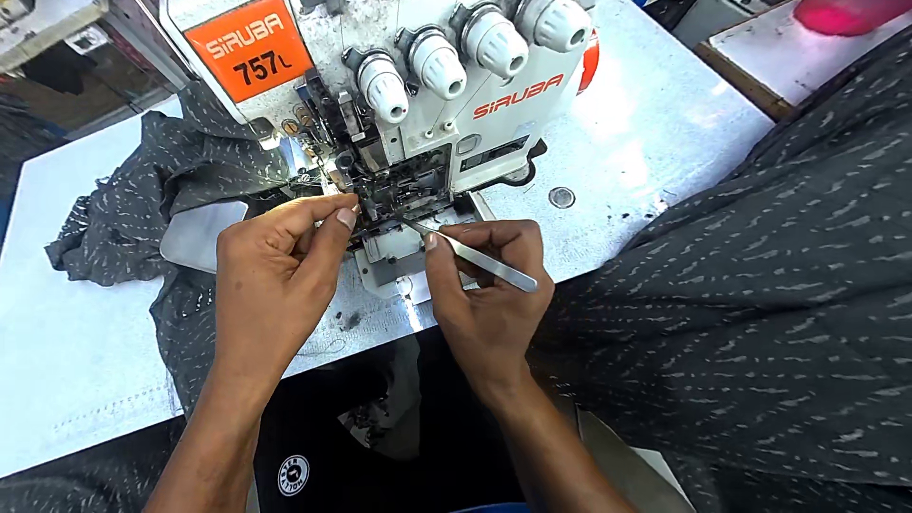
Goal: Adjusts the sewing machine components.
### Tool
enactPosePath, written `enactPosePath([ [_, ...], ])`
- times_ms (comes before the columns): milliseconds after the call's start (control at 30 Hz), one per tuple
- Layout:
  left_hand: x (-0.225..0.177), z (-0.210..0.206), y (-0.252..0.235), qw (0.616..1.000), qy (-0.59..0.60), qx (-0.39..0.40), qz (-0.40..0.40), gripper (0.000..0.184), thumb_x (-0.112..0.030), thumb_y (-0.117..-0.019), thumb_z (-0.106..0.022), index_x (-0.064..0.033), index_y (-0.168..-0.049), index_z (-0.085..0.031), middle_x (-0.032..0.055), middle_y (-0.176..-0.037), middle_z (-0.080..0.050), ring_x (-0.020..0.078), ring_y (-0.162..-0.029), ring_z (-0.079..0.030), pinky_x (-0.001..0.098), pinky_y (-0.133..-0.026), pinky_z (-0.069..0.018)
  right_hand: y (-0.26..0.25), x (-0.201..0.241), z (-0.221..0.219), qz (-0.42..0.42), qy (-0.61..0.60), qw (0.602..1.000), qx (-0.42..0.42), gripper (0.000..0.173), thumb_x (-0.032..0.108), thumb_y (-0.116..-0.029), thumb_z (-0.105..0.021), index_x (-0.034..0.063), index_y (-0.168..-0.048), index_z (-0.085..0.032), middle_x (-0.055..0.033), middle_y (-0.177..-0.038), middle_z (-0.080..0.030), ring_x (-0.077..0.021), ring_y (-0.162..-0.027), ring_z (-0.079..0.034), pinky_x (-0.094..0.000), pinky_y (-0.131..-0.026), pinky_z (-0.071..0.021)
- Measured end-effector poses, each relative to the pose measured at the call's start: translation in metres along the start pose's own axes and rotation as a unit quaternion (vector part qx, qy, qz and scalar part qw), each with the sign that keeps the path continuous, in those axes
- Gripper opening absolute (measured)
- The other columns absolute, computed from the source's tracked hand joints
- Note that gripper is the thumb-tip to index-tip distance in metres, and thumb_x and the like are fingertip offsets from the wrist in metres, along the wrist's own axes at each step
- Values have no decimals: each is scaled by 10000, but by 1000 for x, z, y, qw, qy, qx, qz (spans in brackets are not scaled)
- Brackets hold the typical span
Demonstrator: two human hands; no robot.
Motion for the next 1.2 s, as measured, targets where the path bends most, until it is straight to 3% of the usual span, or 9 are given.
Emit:
enactPosePath([
  [700,1,12,8,999,1,-31,6,207,-174,-1005,-631,-99,-1133,-776,-82,-776,-675,-35,-516,-438,140,-441,-336,-7,-3,-26,-30,72,996,37,220,68,-916,-751,75,-1063,-587,-7,-904,-679,-46,-709,-681,-204,-569,-599],
  [933,-1,11,7,999,6,-32,9,208,-162,-1004,-630,-91,-1135,-774,-86,-742,-650,-27,-504,-428,139,-431,-328,-6,-5,-25,-30,53,998,32,196,24,-901,-736,78,-1031,-599,-3,-887,-672,-43,-665,-645,-188,-516,-550],
  [1100,-5,17,9,999,4,-46,8,206,-179,-1004,-636,-92,-1135,-769,-104,-661,-567,-19,-484,-396,145,-417,-297,-2,8,-6,11,-16,1000,24,203,-8,-892,-729,60,-1023,-591,-27,-933,-723,-82,-746,-696,-217,-595,-594],
  [1200,-7,18,10,999,1,-41,5,206,-182,-1007,-621,-104,-1133,-764,-78,-845,-693,-17,-602,-542,133,-512,-437,0,25,12,57,-70,996,9,253,-43,-858,-746,76,-997,-572,-40,-965,-723,-119,-823,-733,-236,-670,-643],
])
Point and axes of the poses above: each hand's wrist, its own y-axis away from the middle knuckle, its own z-axis out of the back of the hand, x = y × z, the point moved 10 cm from there along -y, towards the middle knuckle
